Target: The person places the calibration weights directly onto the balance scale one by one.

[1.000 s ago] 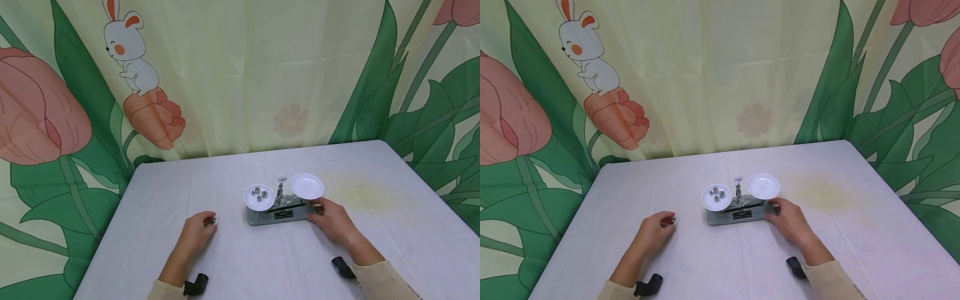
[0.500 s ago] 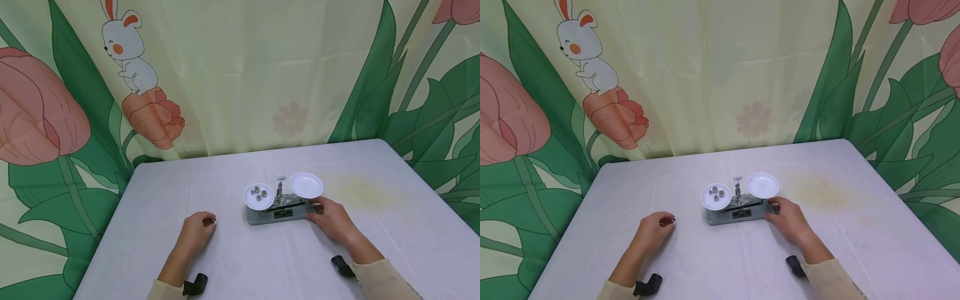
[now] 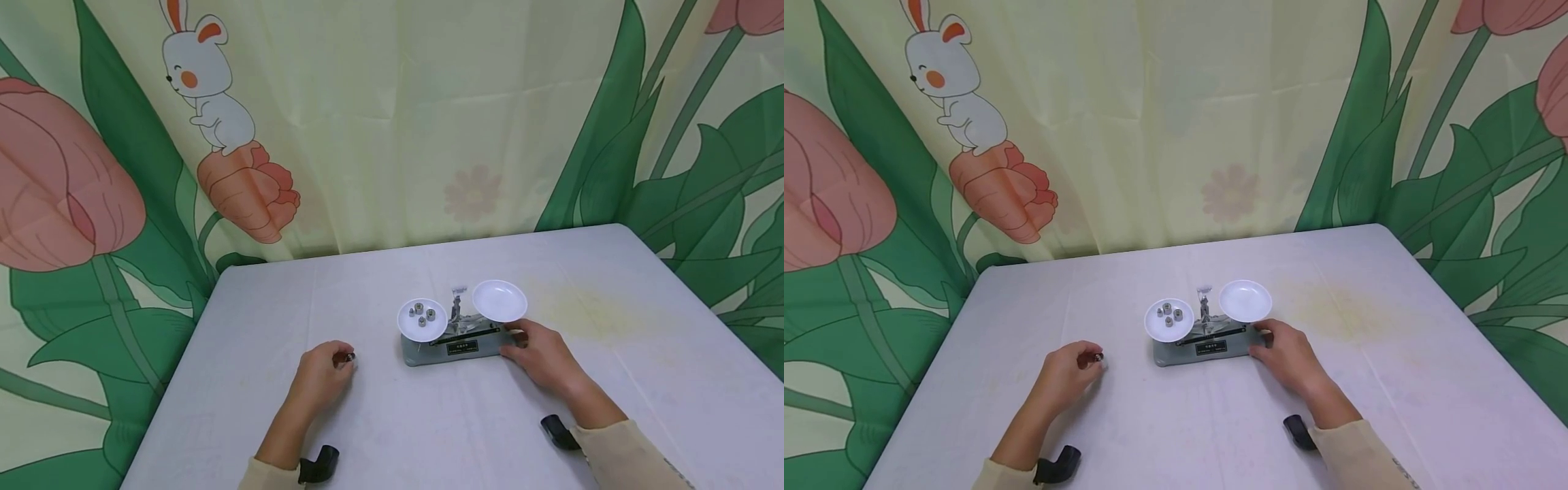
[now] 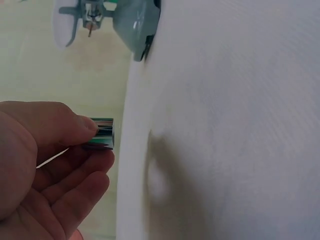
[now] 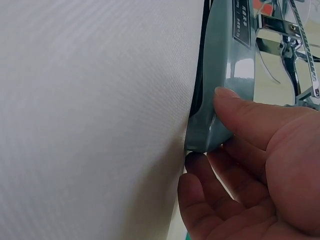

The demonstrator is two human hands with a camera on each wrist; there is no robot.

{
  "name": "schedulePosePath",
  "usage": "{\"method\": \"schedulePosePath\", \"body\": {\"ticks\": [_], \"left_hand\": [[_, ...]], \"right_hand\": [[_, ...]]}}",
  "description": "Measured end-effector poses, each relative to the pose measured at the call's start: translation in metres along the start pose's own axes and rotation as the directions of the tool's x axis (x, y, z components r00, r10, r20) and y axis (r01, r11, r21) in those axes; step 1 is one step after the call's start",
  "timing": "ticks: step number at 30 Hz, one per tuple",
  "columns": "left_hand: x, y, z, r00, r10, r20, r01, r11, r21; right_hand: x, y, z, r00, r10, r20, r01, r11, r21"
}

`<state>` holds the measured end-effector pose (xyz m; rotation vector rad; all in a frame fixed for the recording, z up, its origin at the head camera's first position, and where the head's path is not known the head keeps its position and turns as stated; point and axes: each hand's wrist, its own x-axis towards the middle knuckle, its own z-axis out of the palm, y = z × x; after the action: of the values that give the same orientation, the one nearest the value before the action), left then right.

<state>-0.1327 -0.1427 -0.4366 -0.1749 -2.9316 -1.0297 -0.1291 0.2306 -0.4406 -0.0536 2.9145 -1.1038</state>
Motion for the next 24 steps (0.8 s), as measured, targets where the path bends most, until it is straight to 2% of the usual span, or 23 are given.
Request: {"method": "schedulePosePath", "body": {"ticks": [7, 16, 24], "left_hand": [[-0.001, 0.011, -0.006, 1.0, 0.021, 0.0, -0.021, 0.999, -0.049], [-0.001, 0.018, -0.011, 0.999, 0.034, 0.017, -0.032, 0.994, -0.107], [-0.001, 0.03, -0.017, 0.994, 0.107, -0.022, -0.109, 0.988, -0.107]], "right_hand": [[0.0, 0.001, 0.0, 1.0, -0.002, -0.002, 0.002, 1.0, 0.003], [0.001, 0.001, 0.001, 1.0, 0.008, 0.003, -0.008, 1.0, -0.001], [0.001, 0.0, 0.002, 1.0, 0.022, 0.001, -0.022, 1.0, -0.008]]}}
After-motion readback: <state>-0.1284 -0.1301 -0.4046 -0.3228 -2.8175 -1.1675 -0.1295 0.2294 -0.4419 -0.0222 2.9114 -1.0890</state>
